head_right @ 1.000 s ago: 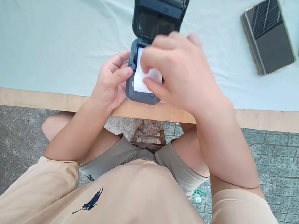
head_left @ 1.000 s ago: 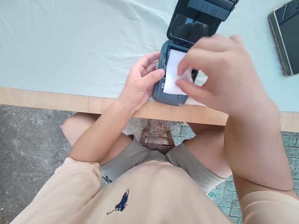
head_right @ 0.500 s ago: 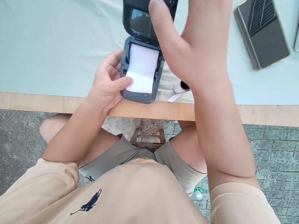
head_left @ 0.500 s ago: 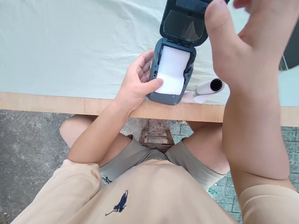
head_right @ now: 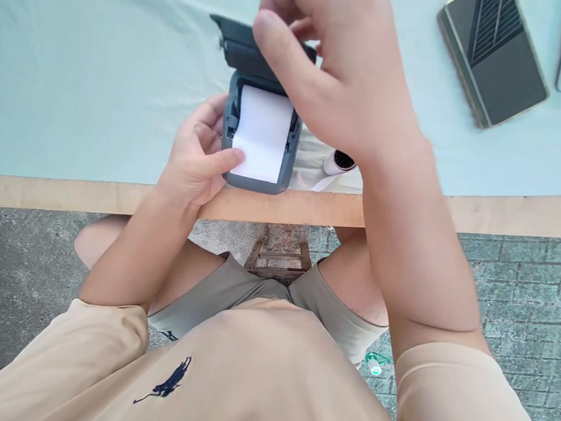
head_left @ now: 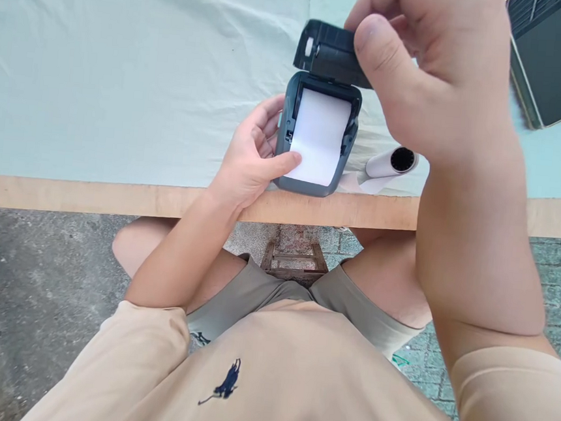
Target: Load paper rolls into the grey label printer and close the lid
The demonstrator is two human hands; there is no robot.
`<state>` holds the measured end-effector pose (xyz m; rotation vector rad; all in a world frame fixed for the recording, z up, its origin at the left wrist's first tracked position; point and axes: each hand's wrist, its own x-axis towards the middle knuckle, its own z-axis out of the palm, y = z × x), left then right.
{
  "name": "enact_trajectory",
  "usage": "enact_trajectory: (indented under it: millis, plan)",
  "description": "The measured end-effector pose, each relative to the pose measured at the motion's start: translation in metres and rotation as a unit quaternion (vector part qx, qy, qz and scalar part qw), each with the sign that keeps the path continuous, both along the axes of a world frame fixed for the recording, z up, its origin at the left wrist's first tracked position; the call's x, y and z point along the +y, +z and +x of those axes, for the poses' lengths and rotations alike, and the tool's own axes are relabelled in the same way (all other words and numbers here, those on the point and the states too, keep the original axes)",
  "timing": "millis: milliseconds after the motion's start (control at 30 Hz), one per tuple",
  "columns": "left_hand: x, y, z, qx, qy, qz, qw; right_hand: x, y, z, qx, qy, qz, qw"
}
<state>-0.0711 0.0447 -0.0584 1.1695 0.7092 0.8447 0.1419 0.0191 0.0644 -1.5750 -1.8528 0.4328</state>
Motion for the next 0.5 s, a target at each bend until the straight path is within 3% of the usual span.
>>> enact_trajectory:
  millis: [100,267,500]
  plan:
    - [0.000,-0.002,0.000,0.001,0.000,0.002,1.000,-0.001,0.003,-0.002,0.008,0.022,-0.020,1.000]
    - [-0.003,0.006,0.002,0.002,0.000,-0.009,1.000,-0.002,0.007,-0.002,-0.050,0.058,-0.117,0.990]
    - [-0.005,0.011,0.001,-0.027,-0.008,-0.031,0.999,0.000,0.002,-0.006,-0.135,0.038,-0.245,0.959]
